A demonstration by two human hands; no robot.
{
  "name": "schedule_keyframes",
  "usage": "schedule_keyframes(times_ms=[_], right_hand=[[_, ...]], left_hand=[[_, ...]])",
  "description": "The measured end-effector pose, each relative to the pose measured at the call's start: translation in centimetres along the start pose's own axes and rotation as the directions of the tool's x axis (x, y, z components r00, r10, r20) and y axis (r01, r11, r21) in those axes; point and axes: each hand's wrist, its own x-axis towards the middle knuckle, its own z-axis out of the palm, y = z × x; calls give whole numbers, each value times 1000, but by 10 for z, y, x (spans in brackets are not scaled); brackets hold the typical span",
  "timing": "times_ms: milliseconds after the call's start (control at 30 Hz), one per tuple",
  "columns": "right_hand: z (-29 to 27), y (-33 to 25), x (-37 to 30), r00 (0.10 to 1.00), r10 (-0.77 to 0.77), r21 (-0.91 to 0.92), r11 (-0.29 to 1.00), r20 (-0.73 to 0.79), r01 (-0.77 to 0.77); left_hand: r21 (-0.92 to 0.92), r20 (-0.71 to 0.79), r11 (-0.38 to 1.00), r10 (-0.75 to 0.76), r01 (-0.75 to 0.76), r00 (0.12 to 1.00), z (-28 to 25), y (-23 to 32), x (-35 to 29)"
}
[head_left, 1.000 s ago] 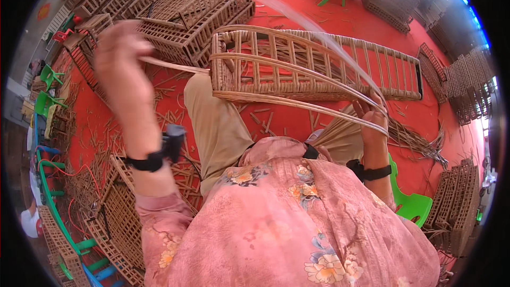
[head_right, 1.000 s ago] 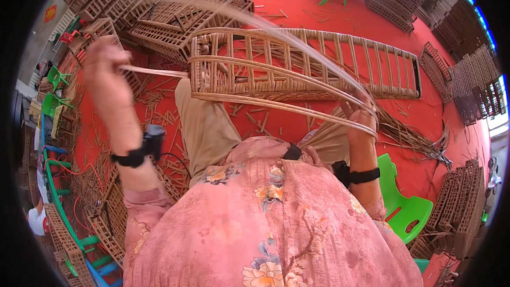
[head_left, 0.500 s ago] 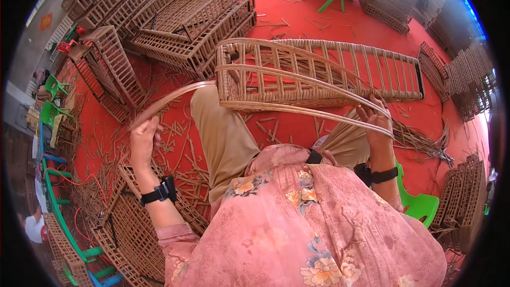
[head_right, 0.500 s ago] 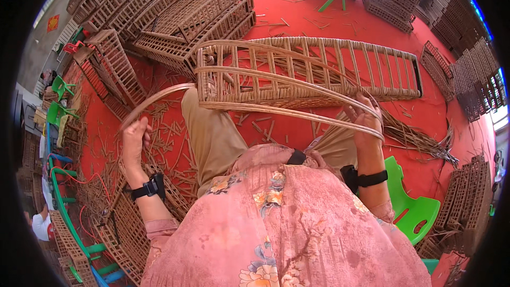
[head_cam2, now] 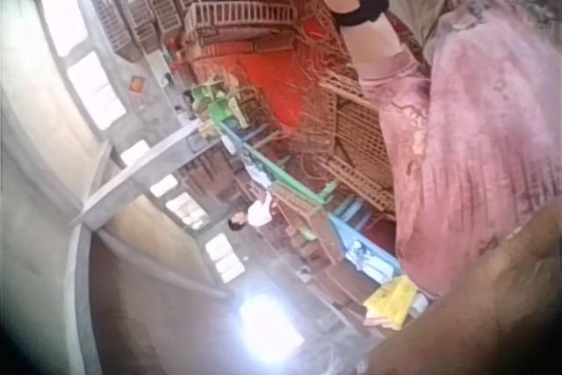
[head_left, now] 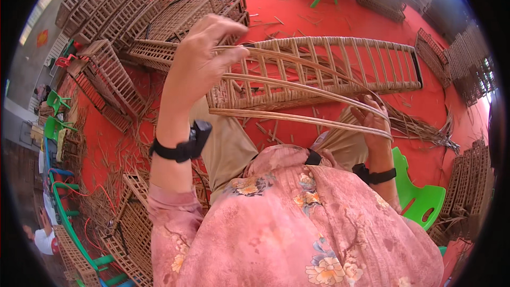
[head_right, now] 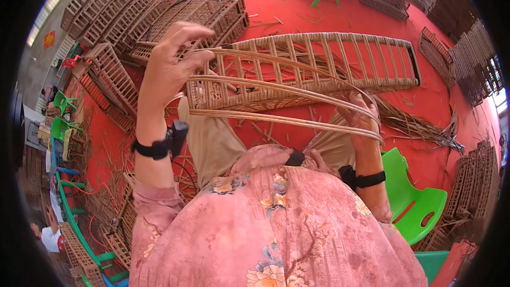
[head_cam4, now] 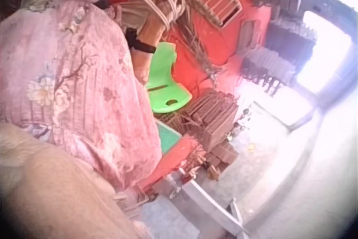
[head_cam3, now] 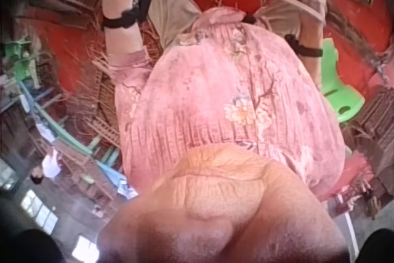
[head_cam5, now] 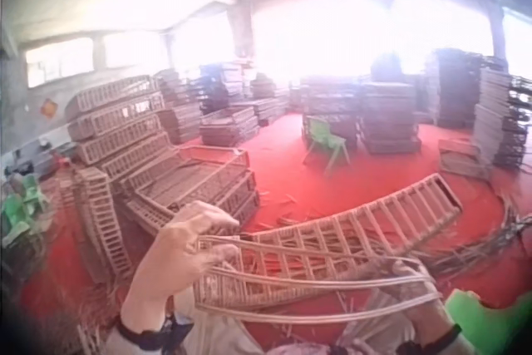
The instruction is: The person is weaving a piece of furniture, specifically a bamboo or rattan chair frame, by manually threading and tightening thin strips through the structural frame.
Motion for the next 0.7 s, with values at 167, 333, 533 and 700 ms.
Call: schedule_keyframes(times_ms=[167, 333, 533, 700], right_hand=[[0, 1, 2, 997, 82, 170, 982, -2, -80], [28, -15, -14, 992, 44, 27, 999, -114, -41], [20, -27, -18, 994, 90, 13, 996, -54, -90], [10, -60, -24, 975, 219, -221, 950, -32, -221]], left_hand=[[307, 637, 951, -221, 20, 738, 33, 21, 54], [135, 70, 990, 38, -47, 997, -77, -50, 108], [-618, -624, 757, -637, 213, 453, -265, -166, -33], [-694, -114, 331, -928, 639, 356, -234, -195, -219]])
